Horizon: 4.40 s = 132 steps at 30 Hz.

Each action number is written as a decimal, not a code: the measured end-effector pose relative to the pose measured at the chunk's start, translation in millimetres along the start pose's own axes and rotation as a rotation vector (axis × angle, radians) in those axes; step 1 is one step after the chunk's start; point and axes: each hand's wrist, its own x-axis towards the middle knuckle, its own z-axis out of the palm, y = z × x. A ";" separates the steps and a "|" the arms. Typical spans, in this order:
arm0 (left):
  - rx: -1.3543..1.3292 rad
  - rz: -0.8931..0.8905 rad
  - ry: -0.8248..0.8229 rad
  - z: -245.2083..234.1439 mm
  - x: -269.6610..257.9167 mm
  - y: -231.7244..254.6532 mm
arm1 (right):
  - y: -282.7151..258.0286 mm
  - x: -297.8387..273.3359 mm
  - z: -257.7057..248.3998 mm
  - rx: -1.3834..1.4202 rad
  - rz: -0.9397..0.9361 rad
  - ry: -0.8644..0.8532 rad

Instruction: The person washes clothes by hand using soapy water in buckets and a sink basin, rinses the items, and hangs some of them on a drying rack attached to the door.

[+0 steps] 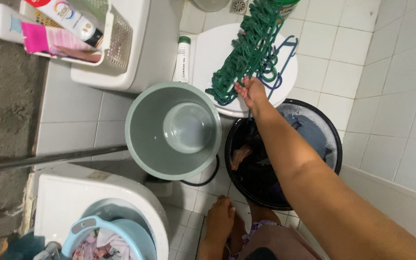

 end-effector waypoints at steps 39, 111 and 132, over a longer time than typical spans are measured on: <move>-0.047 0.482 -0.001 8.9 -6.9 42.9 | -50.4 -427.4 -194.3 -0.696 -0.355 0.368; -0.269 0.559 0.464 -126.3 -58.3 -11.1 | -39.1 -657.8 -21.3 -1.455 -1.204 -0.020; -0.078 -0.454 0.700 -126.3 -140.3 -157.8 | 8.1 -553.1 78.4 -1.815 -0.573 -0.925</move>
